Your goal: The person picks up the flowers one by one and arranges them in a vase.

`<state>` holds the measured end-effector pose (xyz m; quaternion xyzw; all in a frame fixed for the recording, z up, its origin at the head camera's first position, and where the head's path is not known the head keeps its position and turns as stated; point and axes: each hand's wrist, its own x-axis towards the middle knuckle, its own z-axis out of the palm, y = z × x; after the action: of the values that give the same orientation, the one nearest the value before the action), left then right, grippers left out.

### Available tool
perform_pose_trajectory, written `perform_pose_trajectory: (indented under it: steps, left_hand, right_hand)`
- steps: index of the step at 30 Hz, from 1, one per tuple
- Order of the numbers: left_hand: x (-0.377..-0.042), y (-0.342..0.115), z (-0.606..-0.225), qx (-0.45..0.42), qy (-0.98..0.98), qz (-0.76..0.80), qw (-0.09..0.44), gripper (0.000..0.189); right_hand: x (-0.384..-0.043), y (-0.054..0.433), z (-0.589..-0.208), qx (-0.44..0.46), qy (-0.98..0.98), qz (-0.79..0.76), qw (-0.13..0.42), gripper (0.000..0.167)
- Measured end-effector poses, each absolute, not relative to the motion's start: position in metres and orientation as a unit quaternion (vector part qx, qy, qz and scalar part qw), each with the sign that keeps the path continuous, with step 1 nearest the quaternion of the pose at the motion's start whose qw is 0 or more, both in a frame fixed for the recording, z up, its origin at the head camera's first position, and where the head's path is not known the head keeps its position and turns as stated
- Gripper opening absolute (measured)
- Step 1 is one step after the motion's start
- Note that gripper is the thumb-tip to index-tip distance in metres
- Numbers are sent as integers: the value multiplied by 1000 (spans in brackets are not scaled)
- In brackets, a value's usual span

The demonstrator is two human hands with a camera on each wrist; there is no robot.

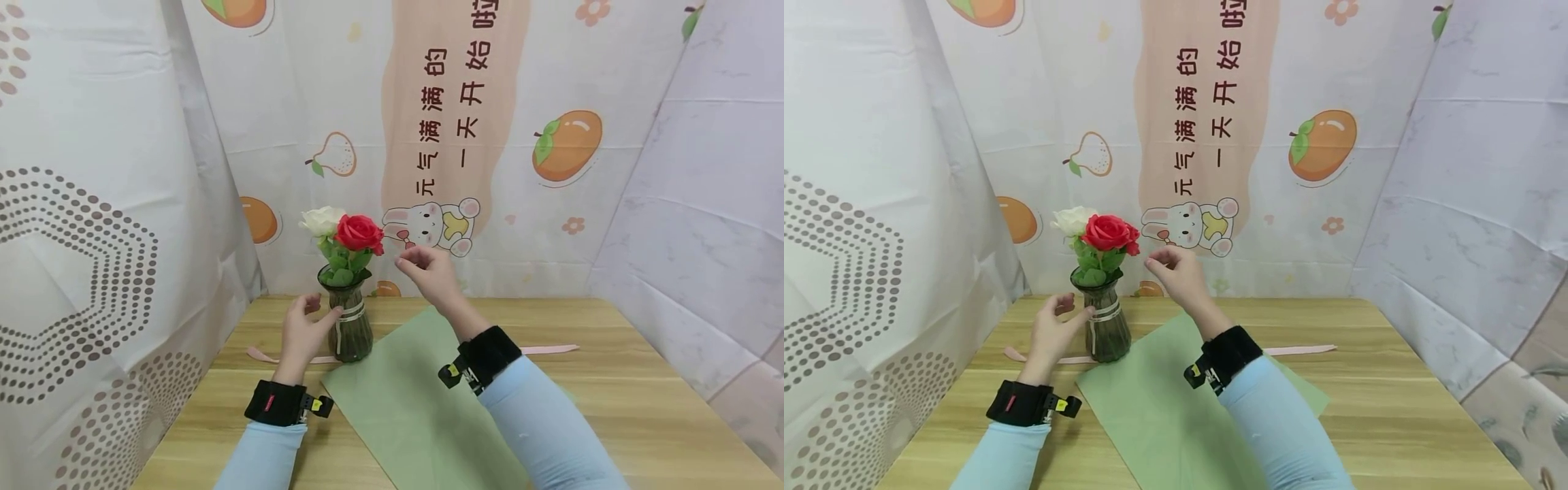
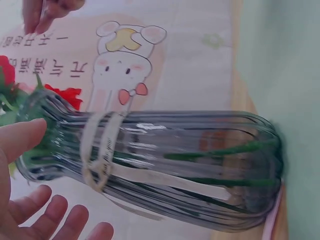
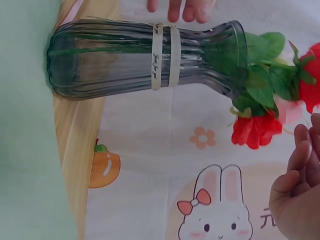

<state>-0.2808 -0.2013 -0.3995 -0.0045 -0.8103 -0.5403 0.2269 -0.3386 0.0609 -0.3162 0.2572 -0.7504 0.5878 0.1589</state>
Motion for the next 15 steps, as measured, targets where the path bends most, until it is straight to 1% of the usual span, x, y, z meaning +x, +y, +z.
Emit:
perform_pose_trajectory:
  steps: [4, 9, 12, 15]
  left_hand:
    - [-276, -199, -393, -31, -800, -542, 256, 54]
    - [-271, -194, -387, -59, -783, -529, 321, 45]
    - [-268, -191, -383, -78, -774, -513, 363, 39]
    - [-264, -185, -378, -104, -768, -493, 396, 38]
  right_hand:
    - [-332, 77, -324, 254, -730, 611, 168, 17]
    - [-322, 97, -329, 239, -720, 626, 182, 23]
    - [-316, 108, -331, 231, -719, 624, 202, 21]
    - [-305, 118, -329, 235, -719, 614, 227, 17]
